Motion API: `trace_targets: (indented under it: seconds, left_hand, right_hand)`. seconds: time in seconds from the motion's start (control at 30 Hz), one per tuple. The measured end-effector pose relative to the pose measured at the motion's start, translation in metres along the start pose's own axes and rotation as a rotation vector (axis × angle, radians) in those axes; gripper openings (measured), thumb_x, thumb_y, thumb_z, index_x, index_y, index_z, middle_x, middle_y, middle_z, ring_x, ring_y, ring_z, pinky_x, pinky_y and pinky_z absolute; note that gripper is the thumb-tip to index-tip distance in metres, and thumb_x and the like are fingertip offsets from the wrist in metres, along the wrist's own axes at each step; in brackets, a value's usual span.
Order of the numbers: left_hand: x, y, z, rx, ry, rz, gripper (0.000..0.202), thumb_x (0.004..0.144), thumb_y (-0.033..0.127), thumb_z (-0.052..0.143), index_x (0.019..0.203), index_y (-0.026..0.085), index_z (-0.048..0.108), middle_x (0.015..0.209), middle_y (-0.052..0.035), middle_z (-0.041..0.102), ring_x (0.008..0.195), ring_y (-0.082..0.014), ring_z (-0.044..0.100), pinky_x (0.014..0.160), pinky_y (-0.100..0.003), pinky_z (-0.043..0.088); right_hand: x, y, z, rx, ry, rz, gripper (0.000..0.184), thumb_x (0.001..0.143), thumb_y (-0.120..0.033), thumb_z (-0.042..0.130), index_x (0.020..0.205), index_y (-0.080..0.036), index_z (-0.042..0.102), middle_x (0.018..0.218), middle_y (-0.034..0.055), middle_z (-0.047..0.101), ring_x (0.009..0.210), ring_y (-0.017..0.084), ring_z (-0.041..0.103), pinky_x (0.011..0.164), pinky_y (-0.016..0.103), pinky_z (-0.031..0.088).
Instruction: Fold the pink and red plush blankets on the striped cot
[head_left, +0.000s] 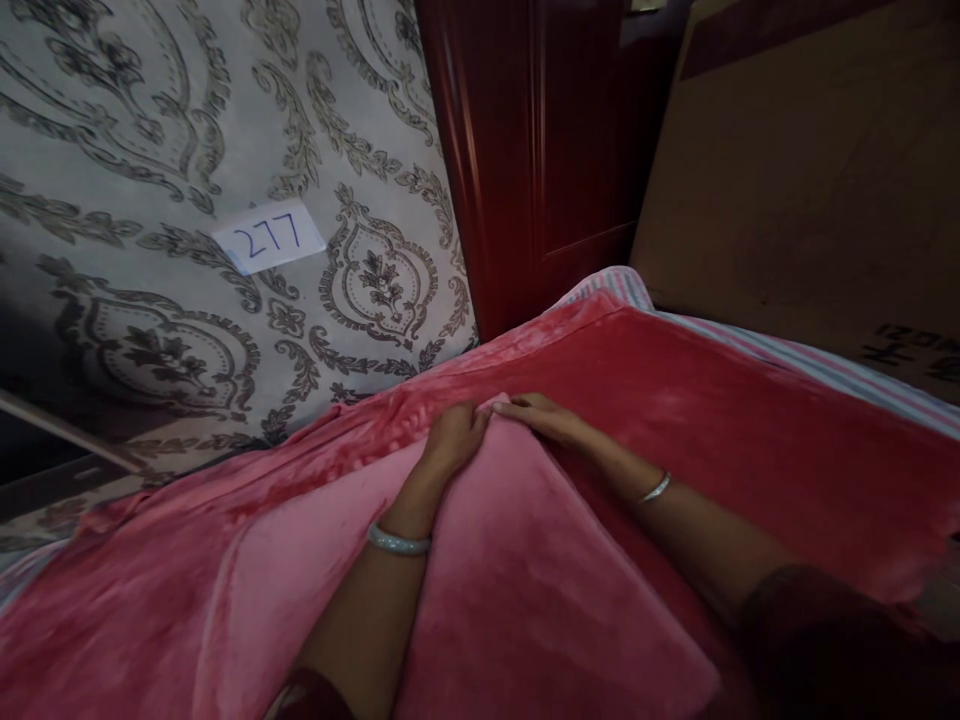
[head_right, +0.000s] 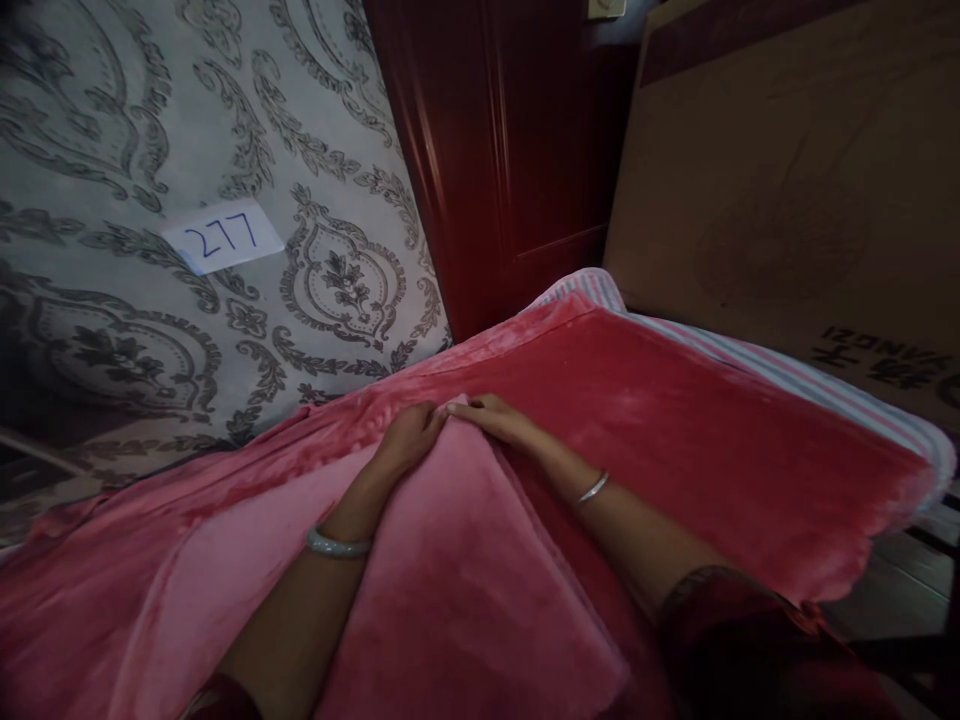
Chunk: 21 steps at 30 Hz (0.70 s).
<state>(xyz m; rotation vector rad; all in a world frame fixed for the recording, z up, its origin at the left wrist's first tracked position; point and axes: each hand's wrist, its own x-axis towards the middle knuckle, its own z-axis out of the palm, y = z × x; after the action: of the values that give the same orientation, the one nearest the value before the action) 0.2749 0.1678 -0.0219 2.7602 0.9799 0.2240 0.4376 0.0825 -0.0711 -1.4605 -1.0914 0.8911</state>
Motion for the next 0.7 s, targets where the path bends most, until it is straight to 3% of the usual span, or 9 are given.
trace_targets:
  seconds: [0.13, 0.3, 0.53, 0.7]
  left_hand:
    - [-0.001, 0.003, 0.000, 0.023, -0.011, -0.032, 0.038, 0.104, 0.033, 0.040, 0.104, 0.013, 0.072, 0.109, -0.0165, 0.075, 0.101, -0.0256, 0.070, 0.083, -0.032, 0.047]
    - [0.000, 0.003, 0.002, 0.036, -0.016, -0.060, 0.033, 0.104, 0.026, 0.040, 0.112, 0.015, 0.070, 0.113, -0.0153, 0.075, 0.107, -0.0244, 0.070, 0.086, -0.031, 0.048]
    - [-0.005, 0.004, 0.003, 0.102, -0.018, -0.058, 0.037, 0.104, 0.027, 0.037, 0.117, 0.013, 0.069, 0.117, -0.0185, 0.073, 0.111, -0.0261, 0.069, 0.093, -0.035, 0.049]
    - [-0.010, -0.002, -0.010, 0.098, -0.103, -0.110, 0.049, 0.105, 0.043, 0.036, 0.115, 0.012, 0.073, 0.123, -0.0176, 0.072, 0.115, -0.0264, 0.067, 0.097, -0.034, 0.049]
  right_hand:
    - [0.006, 0.011, 0.003, -0.108, 0.088, -0.042, 0.032, 0.072, -0.049, 0.070, 0.074, -0.017, 0.063, 0.068, -0.0035, 0.054, 0.068, 0.015, 0.046, 0.063, 0.027, 0.035]
    - [0.011, 0.021, 0.004, -0.077, 0.043, -0.069, 0.029, 0.075, -0.041, 0.069, 0.090, -0.016, 0.071, 0.079, 0.0000, 0.065, 0.079, 0.019, 0.055, 0.072, 0.030, 0.044]
    - [0.011, 0.023, 0.004, -0.045, -0.022, -0.085, 0.032, 0.077, -0.041, 0.068, 0.096, -0.017, 0.073, 0.091, 0.0025, 0.072, 0.089, 0.022, 0.061, 0.082, 0.033, 0.049]
    - [0.007, 0.022, 0.000, -0.015, -0.044, -0.025, 0.039, 0.073, -0.047, 0.070, 0.095, -0.015, 0.073, 0.092, 0.0050, 0.073, 0.086, 0.023, 0.063, 0.082, 0.035, 0.049]
